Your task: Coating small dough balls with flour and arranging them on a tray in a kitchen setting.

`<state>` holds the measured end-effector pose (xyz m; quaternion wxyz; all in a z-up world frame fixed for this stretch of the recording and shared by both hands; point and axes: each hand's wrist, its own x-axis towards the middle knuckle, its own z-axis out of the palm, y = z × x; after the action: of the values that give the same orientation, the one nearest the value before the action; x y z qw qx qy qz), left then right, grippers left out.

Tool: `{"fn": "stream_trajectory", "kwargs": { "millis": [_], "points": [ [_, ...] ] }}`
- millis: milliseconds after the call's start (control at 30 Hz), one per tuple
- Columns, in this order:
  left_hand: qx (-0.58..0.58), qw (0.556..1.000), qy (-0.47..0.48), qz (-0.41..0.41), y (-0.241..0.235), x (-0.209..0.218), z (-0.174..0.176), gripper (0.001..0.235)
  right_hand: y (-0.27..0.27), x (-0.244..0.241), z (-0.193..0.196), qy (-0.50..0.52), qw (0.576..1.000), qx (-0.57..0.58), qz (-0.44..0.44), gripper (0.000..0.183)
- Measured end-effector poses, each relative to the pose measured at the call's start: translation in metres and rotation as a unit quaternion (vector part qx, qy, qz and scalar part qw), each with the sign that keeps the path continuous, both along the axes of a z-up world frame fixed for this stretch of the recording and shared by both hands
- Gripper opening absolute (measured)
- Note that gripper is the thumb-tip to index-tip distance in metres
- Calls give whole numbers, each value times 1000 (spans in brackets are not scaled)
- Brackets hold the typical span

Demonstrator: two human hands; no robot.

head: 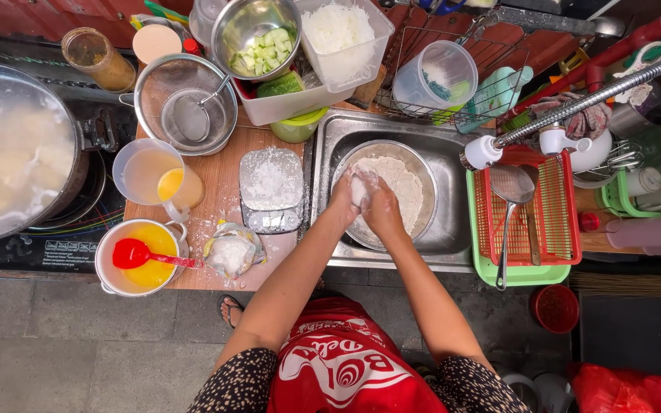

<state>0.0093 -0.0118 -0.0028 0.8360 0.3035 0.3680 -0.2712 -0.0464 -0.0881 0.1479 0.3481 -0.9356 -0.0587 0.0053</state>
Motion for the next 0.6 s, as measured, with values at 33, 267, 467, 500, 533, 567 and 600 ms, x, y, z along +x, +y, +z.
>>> {"fn": "stream_trajectory", "kwargs": {
  "millis": [33,267,467,500,533,567,600],
  "points": [
    [0,1000,-1,-1,4,0,5,38,-4,1,-4,-1,1000,0,-1,53],
    [-55,998,-1,31,-2,-11,-9,36,9,-9,7,45,995,71,-57,48],
    [-82,996,25,27,-5,-6,-26,33,11,-10,-11,-18,997,-78,-14,43],
    [-91,994,39,36,-5,-7,-34,33,7,-10,-25,-29,994,-102,-8,41],
    [-91,994,39,37,-7,-7,-42,33,13,-15,-5,-29,994,-102,-8,41],
    [-84,995,48,39,-9,-6,-51,33,19,-20,15,-37,994,-105,-1,41],
    [-77,995,56,40,-11,-5,-59,35,25,-24,35,-45,993,-108,6,41]
  ]
}}
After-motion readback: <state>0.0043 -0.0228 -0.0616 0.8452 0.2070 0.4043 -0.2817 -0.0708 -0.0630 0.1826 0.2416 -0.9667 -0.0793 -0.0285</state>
